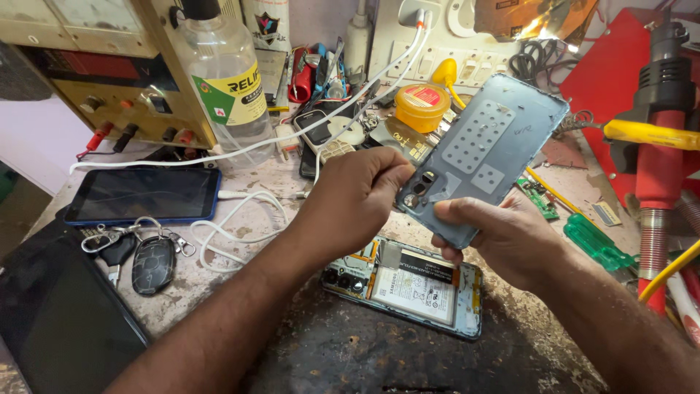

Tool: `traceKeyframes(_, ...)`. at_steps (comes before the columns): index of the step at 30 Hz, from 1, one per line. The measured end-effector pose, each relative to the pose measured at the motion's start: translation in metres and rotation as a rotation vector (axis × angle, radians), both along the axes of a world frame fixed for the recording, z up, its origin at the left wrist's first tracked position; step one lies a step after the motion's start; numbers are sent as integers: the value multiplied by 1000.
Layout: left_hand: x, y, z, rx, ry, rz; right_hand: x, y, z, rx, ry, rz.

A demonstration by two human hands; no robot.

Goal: The person holds a phone back cover, peels adhesive residue from it, and sets it down. They then power on and check another phone's screen, pick up a screwdriver, and use it to unscrew and work on the disassembled phone body on the workbench.

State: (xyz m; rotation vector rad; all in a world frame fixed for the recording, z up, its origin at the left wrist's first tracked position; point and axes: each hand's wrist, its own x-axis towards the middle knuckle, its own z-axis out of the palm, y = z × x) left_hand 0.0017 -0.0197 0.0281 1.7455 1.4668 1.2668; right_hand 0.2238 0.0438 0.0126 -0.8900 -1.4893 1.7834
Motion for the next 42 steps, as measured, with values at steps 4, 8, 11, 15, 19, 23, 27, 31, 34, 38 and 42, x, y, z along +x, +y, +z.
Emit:
traceKeyframes(4, 4, -1, 3, -10, -7, 9, 0, -1, 2, 58, -99, -12)
traceKeyframes(8, 5, -4, 0, 133, 99, 45, -6, -5, -1, 192, -182, 14)
traceKeyframes(11, 4, -5, -2, 248, 286, 49, -8, -7, -3, 218, -197, 33)
traceKeyframes(15, 3, -5, -2, 377, 486, 51, -6, -7, -2, 214, -241, 36)
traceKeyframes(19, 1, -4, -3, 323, 498, 56, -5, -6, -2, 104, -213, 19)
traceKeyframes(23, -3, 1, -3, 96, 142, 6, -3, -3, -3, -25, -125, -33)
traceKeyframes(27, -4, 4, 0, 47, -92, -42, -1, 0, 0, -14, -96, -12)
traceKeyframes(31, 0, -2, 3, -28, 57, 17, -3, -3, 1, 70, -198, -26)
traceKeyframes(34, 3, -7, 4, 58, 257, 63, -7, -8, 2, 208, -294, -12)
traceKeyframes(38, 6, -8, 1, 285, 536, 73, -11, -12, 4, 256, -322, -17)
traceKeyframes(42, 9, -8, -6, 365, 611, 103, -13, -14, 6, 244, -264, -12)
